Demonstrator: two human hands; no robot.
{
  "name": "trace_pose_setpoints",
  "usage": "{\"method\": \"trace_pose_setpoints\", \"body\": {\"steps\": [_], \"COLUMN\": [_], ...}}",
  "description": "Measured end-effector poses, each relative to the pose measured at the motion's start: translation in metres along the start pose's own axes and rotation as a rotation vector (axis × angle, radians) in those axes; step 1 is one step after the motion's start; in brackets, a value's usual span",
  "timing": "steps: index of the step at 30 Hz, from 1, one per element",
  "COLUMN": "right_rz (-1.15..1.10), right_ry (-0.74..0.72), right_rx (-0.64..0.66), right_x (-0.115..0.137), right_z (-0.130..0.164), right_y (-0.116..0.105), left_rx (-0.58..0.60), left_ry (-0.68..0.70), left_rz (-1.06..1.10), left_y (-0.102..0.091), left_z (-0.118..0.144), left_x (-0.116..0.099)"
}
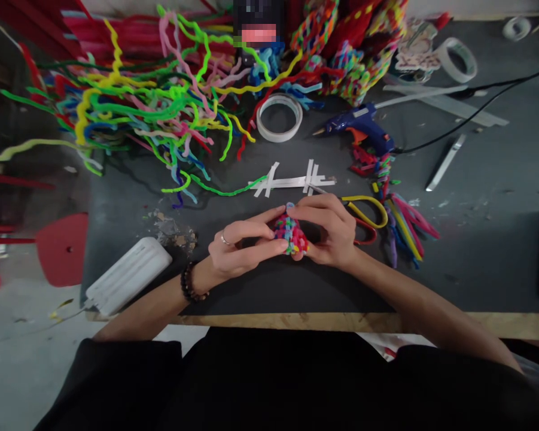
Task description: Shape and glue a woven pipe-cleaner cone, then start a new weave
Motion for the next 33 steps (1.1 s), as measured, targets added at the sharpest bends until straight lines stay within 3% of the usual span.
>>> {"method": "trace_pose_setpoints", "body": {"steps": [14,23,33], "right_rz": [-0.019,0.042,0.278], "right_ry": [0.010,-0.028,-0.148], "right_rx": [-0.015,0.060,0.058], "right_x": [0.001,0.003,0.015], "right_z": [0.001,0.005,0.014], "right_y": [0.000,0.003,0.008], "left_rx": [-0.046,-0.074,-0.049], "left_ry": [-0.022,0.001,-0.041], "left_rz": [0.019,-0.032,-0.020], "left_y": [0.001,0.000,0.000], "left_z": [0.001,-0.001,-0.003], "left_x": [0.003,-0.001,0.001]}}
Point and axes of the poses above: each hand's wrist, its own z-axis away from the middle knuckle, its own y-axis out of the palm, x = y × z, the point moved 8 cm from there along -z, towards the middle knuckle, and after that the axes turned 12 degrees about -z, right-handed, at the moved point
